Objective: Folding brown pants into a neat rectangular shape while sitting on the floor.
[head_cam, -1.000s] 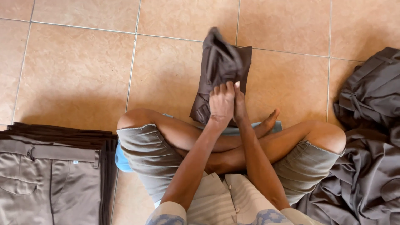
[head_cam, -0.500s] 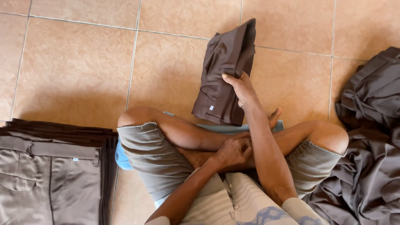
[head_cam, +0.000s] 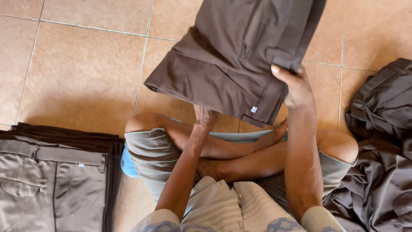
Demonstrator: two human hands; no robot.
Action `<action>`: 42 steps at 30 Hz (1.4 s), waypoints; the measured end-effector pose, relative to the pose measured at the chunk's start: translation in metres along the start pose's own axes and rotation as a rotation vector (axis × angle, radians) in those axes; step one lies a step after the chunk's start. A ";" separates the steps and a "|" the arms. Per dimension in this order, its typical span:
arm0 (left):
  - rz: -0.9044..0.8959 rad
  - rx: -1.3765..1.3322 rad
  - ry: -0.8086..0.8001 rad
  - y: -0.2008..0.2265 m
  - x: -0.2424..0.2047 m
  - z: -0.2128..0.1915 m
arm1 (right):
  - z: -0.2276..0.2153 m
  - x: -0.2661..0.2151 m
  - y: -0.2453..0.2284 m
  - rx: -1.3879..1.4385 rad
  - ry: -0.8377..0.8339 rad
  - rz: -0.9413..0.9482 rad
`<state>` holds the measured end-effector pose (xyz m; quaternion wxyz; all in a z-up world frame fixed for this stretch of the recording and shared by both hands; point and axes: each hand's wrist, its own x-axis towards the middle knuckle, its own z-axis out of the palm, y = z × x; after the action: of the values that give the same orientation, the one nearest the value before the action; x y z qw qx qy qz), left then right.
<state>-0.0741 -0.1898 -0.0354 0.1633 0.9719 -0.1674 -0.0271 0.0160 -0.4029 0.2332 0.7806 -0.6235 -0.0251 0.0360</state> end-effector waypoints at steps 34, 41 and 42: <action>-0.575 0.140 0.329 -0.029 -0.021 -0.138 | -0.016 -0.034 0.135 -1.244 0.391 0.085; -0.196 0.031 0.179 -0.010 -0.005 -0.108 | 0.022 0.000 0.142 -1.573 0.041 -0.252; -0.198 0.032 0.178 -0.010 -0.006 -0.107 | 0.015 0.003 0.155 -1.571 0.039 -0.252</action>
<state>-0.0653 -0.1461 0.0625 0.1585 0.9847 -0.0559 0.0460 0.0142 -0.3539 0.0853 0.1109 -0.9845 -0.0999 -0.0918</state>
